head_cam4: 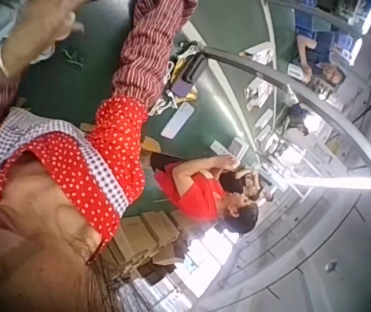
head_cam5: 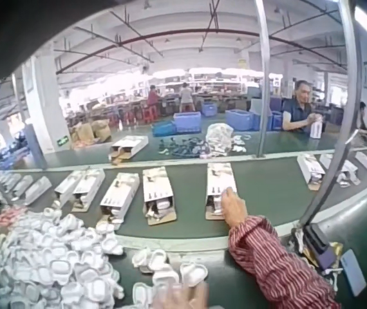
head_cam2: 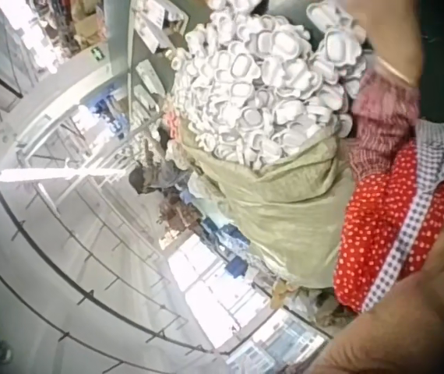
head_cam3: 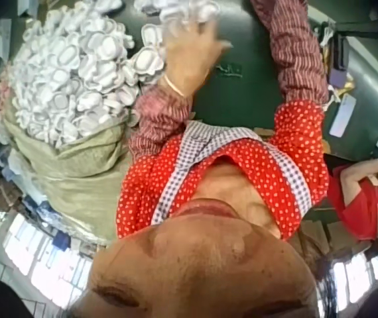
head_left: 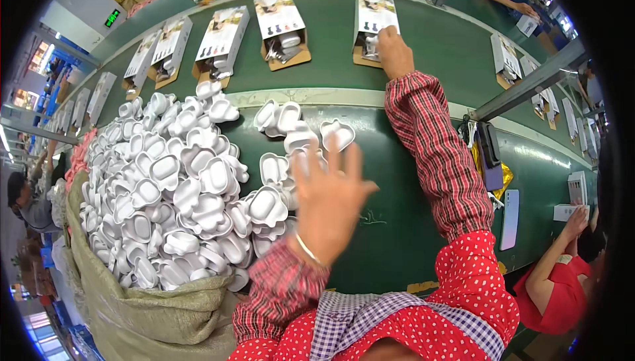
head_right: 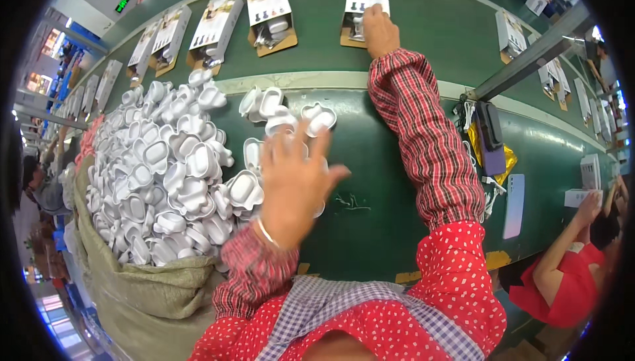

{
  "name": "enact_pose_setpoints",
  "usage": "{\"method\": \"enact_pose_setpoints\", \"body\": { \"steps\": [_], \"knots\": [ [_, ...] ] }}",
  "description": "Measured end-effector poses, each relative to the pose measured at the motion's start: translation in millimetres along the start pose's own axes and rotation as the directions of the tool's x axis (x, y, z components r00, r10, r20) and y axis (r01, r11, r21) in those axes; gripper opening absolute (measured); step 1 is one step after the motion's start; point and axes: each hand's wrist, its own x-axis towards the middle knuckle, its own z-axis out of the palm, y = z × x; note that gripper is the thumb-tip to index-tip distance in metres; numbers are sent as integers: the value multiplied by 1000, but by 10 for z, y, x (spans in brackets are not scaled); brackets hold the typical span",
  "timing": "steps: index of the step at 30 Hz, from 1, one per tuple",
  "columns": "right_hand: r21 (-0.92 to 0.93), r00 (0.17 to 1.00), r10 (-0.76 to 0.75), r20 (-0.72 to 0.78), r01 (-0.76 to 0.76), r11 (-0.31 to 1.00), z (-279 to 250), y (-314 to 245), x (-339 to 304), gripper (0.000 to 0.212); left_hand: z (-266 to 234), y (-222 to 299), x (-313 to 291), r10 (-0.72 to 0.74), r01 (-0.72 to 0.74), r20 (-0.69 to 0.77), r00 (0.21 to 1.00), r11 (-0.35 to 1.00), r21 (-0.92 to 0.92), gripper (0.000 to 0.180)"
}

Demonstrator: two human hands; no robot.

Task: The person takes small white plastic inserts from a pile, arranges them on the table, and packs them into product boxes moving along an assembly line conveyor belt by hand.

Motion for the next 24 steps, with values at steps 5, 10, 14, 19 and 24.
{"method": "enact_pose_setpoints", "body": {
  "steps": [5, 10, 14, 19, 24],
  "knots": [
    [617, 894, -430, -126, 411, 672, -249, -292, -438, 15, 439, 431, -684, 605, -126, 223, 765, 480, -868, 33],
    [791, 686, -704, 182, 324, 520, -948, -692, -1282, 24, 831, 568, -754, 829, -23, 197, 523, 245, -969, 33],
    [689, 746, -651, 140, 399, 605, -893, -697, -1271, 17, 994, 496, -428, 879, 402, 295, 375, 133, -906, 26],
    [560, 872, -479, 107, 345, 753, -599, -529, -534, 15, 1079, 497, -299, 915, 534, 320, 246, 148, -832, 33],
    [299, 891, -386, 240, 311, 902, -182, -415, 106, 11, 1078, 452, -367, 910, 491, 287, 300, 111, -864, 34]
  ]
}}
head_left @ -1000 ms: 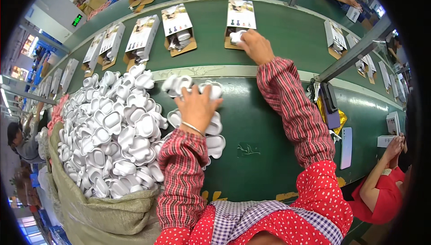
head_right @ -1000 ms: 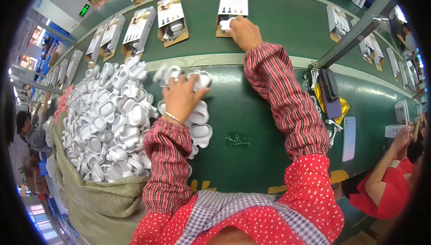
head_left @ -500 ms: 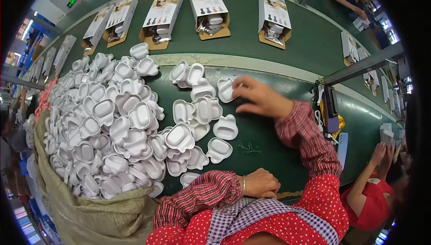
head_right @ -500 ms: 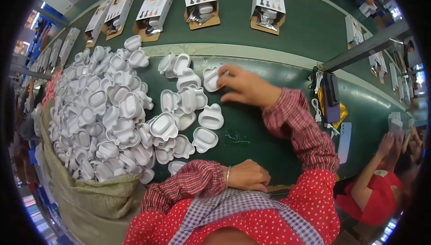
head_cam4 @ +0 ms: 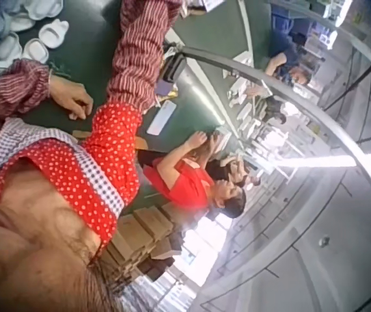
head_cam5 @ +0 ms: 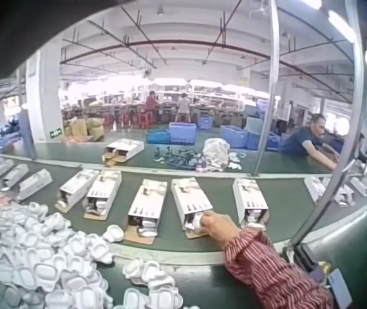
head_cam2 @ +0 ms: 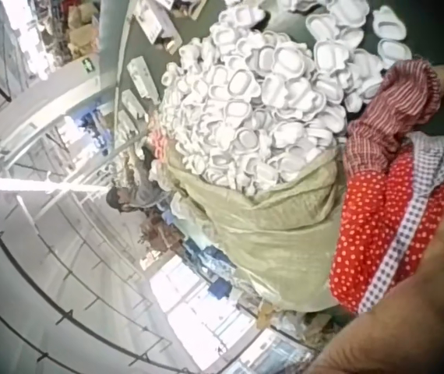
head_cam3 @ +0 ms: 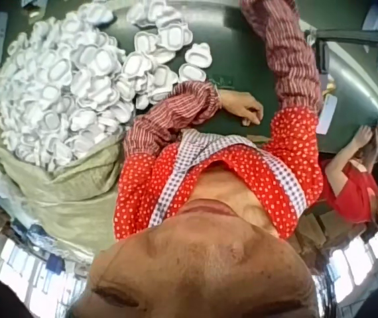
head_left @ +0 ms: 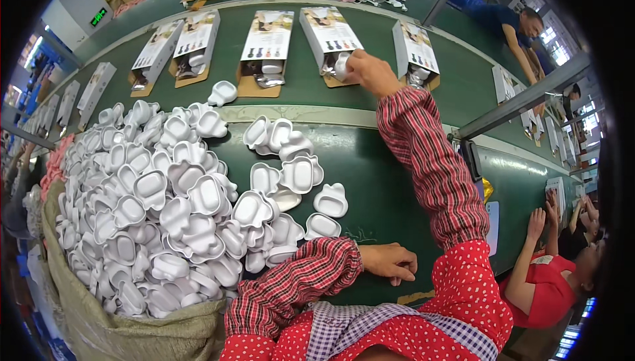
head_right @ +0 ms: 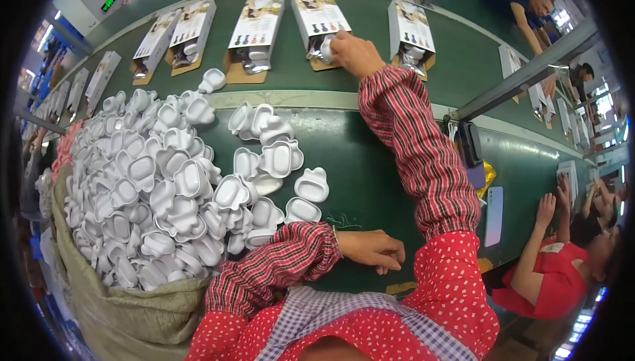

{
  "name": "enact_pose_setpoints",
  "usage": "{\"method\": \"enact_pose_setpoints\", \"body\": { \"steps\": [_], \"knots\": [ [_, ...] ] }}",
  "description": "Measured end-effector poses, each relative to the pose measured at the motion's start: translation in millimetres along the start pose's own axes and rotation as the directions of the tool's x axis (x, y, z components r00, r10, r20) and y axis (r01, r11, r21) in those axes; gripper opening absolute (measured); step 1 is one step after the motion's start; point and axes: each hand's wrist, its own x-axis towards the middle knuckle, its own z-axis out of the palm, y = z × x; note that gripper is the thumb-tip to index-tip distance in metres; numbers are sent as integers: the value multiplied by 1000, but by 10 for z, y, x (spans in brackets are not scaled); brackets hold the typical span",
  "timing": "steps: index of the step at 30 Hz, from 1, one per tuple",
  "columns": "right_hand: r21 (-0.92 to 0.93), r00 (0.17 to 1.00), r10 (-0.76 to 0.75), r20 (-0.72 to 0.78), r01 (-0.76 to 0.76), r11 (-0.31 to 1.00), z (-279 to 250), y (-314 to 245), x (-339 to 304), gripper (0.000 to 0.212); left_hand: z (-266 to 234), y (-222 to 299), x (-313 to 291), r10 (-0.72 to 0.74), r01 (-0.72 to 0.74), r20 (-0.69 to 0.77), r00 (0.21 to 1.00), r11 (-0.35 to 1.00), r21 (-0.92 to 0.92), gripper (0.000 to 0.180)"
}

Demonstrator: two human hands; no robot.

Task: The person takes small white plastic inserts from a pile, arranges them on the table, and packs them into product boxes moving along an assembly line conveyor belt by hand.

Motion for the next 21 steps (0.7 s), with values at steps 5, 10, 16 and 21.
{"method": "enact_pose_setpoints", "body": {
  "steps": [5, 10, 16, 21],
  "knots": [
    [79, 969, 139, -206, -125, 989, 9, -203, -22, 18, -3, -7, -18, 22, -22, -48, 999, 1000, 2, 33],
    [423, 884, -463, 62, 397, 815, -152, -1167, -432, 32, 12, 45, -36, -3, 4, -37, 999, 1000, 20, 31],
    [337, 826, -564, 20, 525, 782, 81, -1298, -674, 33, 39, 31, 1, 2, -2, -62, 998, 1000, -10, 30],
    [419, 896, -431, 106, 353, 837, 19, -1297, -903, 21, 37, 45, -13, 12, -12, -65, 998, 1000, 2, 31]
  ]
}}
